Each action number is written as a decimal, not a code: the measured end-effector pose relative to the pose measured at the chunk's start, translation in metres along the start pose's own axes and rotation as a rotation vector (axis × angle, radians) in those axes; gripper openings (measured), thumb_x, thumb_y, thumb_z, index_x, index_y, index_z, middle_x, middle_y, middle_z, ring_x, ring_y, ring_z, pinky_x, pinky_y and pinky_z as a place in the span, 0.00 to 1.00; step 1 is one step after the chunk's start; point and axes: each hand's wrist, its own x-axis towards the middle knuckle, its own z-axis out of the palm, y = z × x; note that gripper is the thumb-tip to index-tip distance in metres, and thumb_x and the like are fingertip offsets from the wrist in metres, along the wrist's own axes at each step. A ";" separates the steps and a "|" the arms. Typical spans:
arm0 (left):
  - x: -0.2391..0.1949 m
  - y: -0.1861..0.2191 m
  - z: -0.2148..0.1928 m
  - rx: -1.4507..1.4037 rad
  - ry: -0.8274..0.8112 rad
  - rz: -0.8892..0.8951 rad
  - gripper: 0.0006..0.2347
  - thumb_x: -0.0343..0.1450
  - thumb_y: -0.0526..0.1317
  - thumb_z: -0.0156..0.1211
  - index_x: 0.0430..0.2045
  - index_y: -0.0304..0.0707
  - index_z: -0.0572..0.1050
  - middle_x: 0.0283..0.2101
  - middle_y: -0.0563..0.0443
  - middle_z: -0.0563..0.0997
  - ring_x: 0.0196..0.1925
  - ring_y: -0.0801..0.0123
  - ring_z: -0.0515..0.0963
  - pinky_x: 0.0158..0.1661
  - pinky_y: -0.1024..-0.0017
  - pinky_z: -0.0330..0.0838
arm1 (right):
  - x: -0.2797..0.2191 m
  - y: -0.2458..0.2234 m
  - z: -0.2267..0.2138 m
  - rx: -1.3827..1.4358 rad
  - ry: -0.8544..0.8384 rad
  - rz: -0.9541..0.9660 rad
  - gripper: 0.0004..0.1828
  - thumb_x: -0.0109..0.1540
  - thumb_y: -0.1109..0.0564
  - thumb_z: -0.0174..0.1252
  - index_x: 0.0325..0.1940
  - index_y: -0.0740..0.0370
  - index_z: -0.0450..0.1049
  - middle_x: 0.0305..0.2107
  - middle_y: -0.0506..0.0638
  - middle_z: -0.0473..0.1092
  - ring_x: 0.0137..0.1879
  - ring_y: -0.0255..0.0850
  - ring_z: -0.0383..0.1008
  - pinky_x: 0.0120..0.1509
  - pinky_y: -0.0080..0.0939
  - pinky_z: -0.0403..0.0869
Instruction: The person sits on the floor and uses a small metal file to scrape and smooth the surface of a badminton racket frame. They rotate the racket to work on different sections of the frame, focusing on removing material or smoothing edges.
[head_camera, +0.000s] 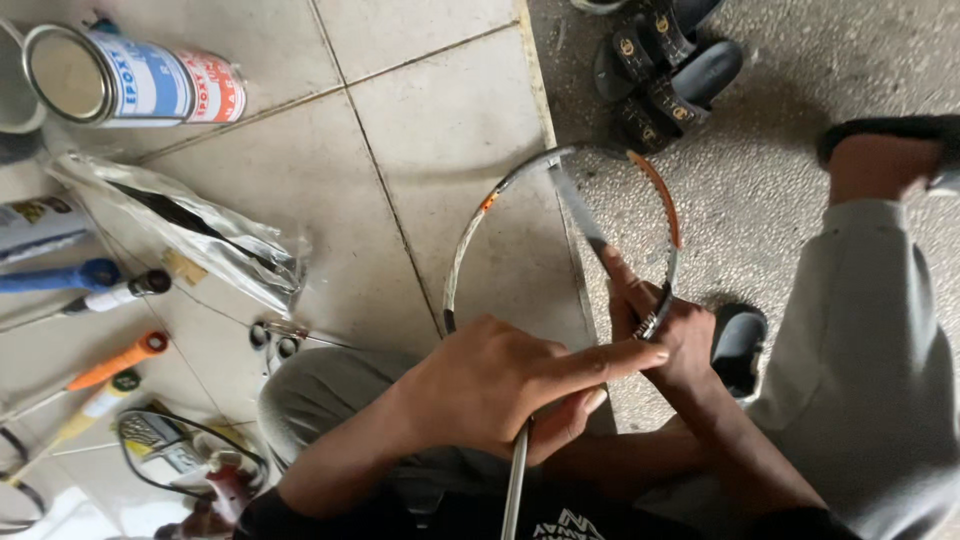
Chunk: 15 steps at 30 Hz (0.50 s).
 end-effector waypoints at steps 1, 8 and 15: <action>0.000 0.000 0.000 -0.008 0.008 -0.003 0.26 0.79 0.39 0.55 0.76 0.57 0.59 0.31 0.56 0.83 0.26 0.59 0.80 0.32 0.59 0.73 | 0.002 -0.002 -0.003 -0.004 -0.009 -0.006 0.27 0.73 0.54 0.64 0.77 0.40 0.73 0.20 0.44 0.70 0.19 0.35 0.61 0.22 0.48 0.62; 0.002 0.002 0.006 -0.067 -0.043 0.009 0.25 0.80 0.43 0.53 0.76 0.58 0.60 0.31 0.53 0.85 0.25 0.56 0.82 0.28 0.57 0.71 | 0.016 -0.021 0.007 0.205 0.017 0.023 0.24 0.75 0.60 0.58 0.76 0.51 0.71 0.18 0.42 0.66 0.21 0.29 0.55 0.24 0.41 0.56; 0.023 0.020 -0.019 -0.178 -0.336 -0.164 0.23 0.76 0.44 0.51 0.70 0.61 0.65 0.29 0.45 0.86 0.26 0.39 0.83 0.28 0.42 0.71 | 0.076 -0.013 0.037 0.029 0.005 -0.066 0.27 0.82 0.55 0.51 0.85 0.48 0.56 0.16 0.35 0.61 0.17 0.26 0.47 0.18 0.33 0.45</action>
